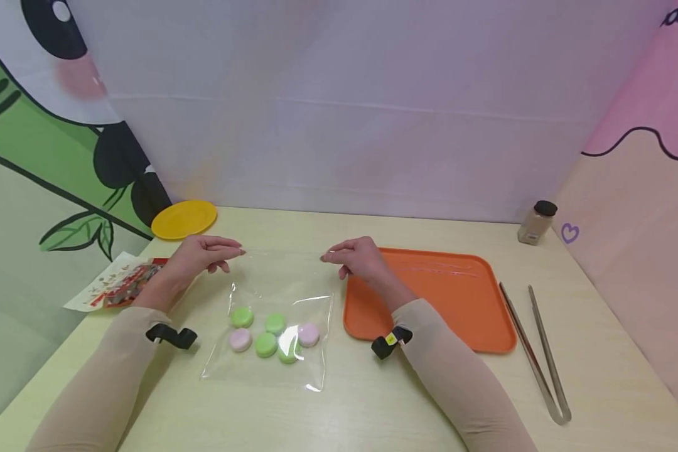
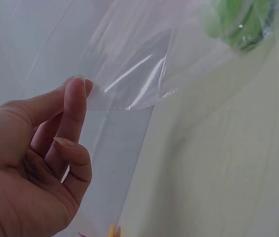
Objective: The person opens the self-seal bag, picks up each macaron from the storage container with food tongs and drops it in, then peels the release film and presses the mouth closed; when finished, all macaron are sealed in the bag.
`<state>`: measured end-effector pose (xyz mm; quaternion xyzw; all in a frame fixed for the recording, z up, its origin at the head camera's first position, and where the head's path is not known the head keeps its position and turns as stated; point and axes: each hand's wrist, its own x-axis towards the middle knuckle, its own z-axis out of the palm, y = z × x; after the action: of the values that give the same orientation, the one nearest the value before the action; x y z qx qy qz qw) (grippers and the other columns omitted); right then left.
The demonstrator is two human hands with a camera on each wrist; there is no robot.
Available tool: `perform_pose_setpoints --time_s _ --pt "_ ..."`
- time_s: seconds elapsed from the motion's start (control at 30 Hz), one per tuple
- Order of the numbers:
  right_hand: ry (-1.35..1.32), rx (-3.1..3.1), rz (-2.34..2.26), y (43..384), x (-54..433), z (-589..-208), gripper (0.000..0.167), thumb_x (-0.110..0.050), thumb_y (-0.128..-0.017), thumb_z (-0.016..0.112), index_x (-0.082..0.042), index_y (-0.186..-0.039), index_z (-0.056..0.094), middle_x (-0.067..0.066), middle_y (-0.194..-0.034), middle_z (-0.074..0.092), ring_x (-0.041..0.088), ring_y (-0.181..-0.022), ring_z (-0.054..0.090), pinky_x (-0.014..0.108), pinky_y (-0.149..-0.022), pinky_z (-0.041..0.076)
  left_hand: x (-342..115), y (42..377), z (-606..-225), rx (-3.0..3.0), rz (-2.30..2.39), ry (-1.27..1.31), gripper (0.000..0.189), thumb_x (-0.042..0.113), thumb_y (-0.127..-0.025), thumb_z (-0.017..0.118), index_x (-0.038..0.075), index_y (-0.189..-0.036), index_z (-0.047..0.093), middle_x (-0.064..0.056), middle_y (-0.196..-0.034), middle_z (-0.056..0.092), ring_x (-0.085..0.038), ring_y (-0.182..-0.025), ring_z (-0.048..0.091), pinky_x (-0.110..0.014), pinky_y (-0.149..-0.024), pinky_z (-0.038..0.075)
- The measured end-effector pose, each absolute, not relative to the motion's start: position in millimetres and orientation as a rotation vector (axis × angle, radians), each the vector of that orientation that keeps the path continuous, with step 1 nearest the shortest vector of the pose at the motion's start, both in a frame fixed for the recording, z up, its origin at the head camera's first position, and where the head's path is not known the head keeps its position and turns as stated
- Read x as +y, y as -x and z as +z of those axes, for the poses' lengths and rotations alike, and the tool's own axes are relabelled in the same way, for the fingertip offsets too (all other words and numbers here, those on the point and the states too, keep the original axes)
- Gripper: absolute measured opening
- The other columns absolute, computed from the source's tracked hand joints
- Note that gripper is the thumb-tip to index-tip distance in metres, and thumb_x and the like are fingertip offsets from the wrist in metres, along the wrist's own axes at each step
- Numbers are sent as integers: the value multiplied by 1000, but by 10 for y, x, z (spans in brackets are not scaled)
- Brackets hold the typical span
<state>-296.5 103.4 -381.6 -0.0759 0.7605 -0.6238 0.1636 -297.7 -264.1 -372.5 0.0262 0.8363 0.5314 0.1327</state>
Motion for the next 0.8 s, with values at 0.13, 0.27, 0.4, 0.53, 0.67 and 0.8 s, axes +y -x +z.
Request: perform_pose_setpoints --time_s 0.13,0.27,0.4,0.53,0.67,0.8 --pt "220 2179 -1784 2959 1023 -3810 29 -18 -90 76 -1 -114 73 11 -104 75 20 -52 48 25 -57 46 -2630 2964 -3699 2444 1522 -40 57 42 -90 75 3 -130 65 -17 -126 66 -24 -84 69 -24 -70 48" --pt "215 2169 -1785 2956 1023 -3798 35 -17 -91 75 3 -120 71 15 -108 74 22 -53 49 26 -57 46 -2622 2950 -3673 2447 1527 -9 56 43 -89 76 4 -128 67 -15 -122 69 -24 -86 69 -28 -75 49" --pt "219 2178 -1787 2960 1022 -3813 35 -17 -91 75 4 -119 70 18 -107 73 21 -53 49 25 -56 44 -2614 2944 -3661 2440 1530 3 54 41 -90 76 3 -127 67 -11 -117 71 -24 -86 69 -26 -73 49" --pt "219 2213 -1783 2961 1017 -3828 31 -18 -92 75 3 -115 73 14 -98 75 18 -52 47 26 -55 42 -2614 2948 -3662 2440 1525 3 52 37 -91 75 2 -127 67 -11 -114 72 -25 -86 69 -27 -73 50" --pt "217 2325 -1734 2951 1006 -3827 25 -21 -92 76 -3 -109 77 10 -89 76 18 -55 50 26 -55 42 -2612 2951 -3655 2463 1491 6 50 41 -90 76 5 -124 70 -11 -114 72 -29 -94 64 -34 -80 50" --pt "235 2515 -1599 2937 999 -3827 22 -28 -90 77 -11 -105 80 6 -93 74 20 -75 57 27 -63 46 -2599 2946 -3649 2486 1473 34 49 44 -88 76 7 -121 72 -8 -115 71 -35 -109 54 -38 -87 47"
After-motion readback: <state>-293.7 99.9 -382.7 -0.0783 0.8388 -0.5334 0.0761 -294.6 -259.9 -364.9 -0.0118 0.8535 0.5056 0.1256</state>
